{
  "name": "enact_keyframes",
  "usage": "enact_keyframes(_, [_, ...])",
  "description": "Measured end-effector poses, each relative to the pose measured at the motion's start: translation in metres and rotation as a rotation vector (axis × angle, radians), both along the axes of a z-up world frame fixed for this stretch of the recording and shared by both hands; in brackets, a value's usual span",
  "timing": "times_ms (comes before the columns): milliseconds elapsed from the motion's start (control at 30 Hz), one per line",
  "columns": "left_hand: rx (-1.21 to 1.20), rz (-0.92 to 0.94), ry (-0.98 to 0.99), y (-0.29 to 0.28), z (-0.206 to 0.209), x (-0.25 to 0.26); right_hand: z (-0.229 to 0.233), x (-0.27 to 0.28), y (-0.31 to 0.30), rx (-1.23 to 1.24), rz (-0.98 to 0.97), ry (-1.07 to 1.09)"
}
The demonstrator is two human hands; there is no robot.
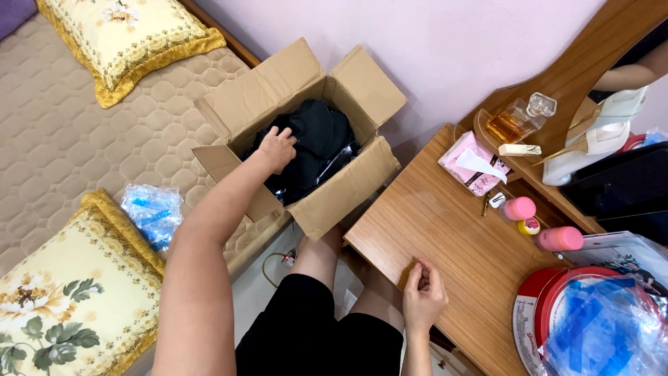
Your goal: The person is packaging black face masks by taking them from a box, folding them, and sliding them into individual clear plastic bags.
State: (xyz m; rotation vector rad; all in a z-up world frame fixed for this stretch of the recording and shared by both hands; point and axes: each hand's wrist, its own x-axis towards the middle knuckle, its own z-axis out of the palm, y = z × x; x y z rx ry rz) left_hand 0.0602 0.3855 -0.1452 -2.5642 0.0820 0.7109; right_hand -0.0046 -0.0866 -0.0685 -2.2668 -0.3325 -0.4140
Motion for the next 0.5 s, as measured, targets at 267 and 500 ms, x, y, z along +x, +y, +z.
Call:
enact_keyframes(267, [-0.401, 0.322, -0.086, 0.021, 0.108, -0.026, 0.001, -0.002, 0.001, -0.003, 0.006, -0.006])
enact_keyframes(500, [-0.307, 0.356, -0.345, 0.001, 0.21, -0.044, 0.007, -0.005, 0.0, 0.025, 0.022, 0.027])
